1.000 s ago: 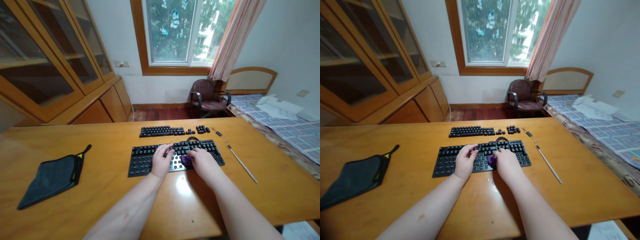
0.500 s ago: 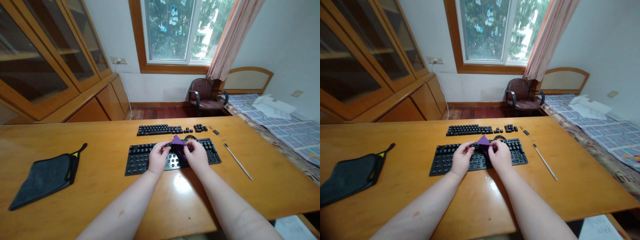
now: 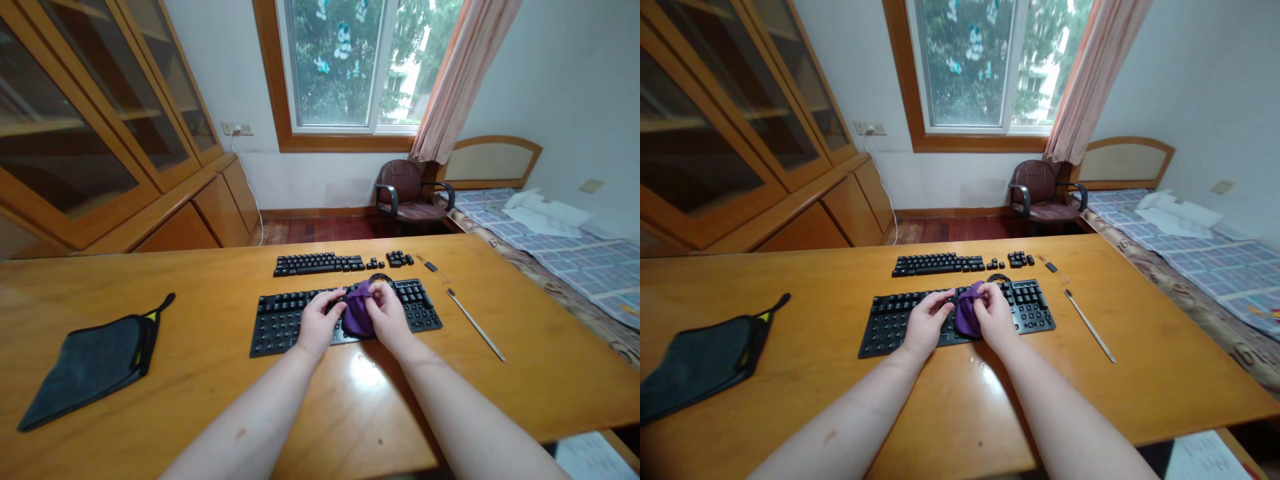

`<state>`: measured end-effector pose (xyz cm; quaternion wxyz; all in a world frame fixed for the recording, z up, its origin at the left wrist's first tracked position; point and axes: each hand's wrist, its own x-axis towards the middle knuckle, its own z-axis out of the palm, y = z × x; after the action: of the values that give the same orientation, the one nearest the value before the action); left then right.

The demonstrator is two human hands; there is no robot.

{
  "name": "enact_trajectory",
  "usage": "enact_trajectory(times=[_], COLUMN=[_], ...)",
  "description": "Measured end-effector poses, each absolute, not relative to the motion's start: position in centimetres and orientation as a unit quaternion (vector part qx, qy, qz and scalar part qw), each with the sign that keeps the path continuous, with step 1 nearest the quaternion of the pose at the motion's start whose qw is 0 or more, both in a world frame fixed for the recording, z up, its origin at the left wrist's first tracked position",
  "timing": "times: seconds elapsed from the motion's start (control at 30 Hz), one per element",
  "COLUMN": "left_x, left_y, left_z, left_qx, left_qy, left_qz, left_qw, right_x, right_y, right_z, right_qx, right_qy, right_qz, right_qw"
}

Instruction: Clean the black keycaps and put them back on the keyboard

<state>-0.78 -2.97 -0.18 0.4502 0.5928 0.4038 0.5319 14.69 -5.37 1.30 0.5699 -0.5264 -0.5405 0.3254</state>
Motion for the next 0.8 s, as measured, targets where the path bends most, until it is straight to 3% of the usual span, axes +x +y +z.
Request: enact_trajectory(times=[0.13,0.23,0.3,0.43,0.67,0.8], left_x=[-0.9,-1.0,-1.0,-1.0,-0.8,-0.6], left_y=[-2.8,-2.8,-2.8,-3.0,-3.2,-3.0], left_z=[-0.4,-0.6,-0.5,-0.2,-0.2,-0.1], left_qx=[0.596,0.595,0.602,0.618,0.623,0.583], left_qy=[0.425,0.433,0.432,0.427,0.413,0.411], left_qz=[0.54,0.549,0.547,0.539,0.534,0.544], left_qw=[0.415,0.397,0.391,0.382,0.395,0.442], right_x=[15.4,15.4,15.2,14.9,14.6,14.5], right_y=[-5.9,-6.1,-6.1,-5.6,-5.4,-5.2], right_z=[2.0,2.8,3.0,2.4,1.1,0.7], right_qx=[-0.505,-0.493,-0.511,-0.567,-0.539,-0.513], right_qy=[-0.738,-0.803,-0.799,-0.735,-0.599,-0.548], right_qz=[0.144,0.106,0.106,0.105,0.291,0.334], right_qw=[0.424,0.317,0.3,0.357,0.516,0.57])
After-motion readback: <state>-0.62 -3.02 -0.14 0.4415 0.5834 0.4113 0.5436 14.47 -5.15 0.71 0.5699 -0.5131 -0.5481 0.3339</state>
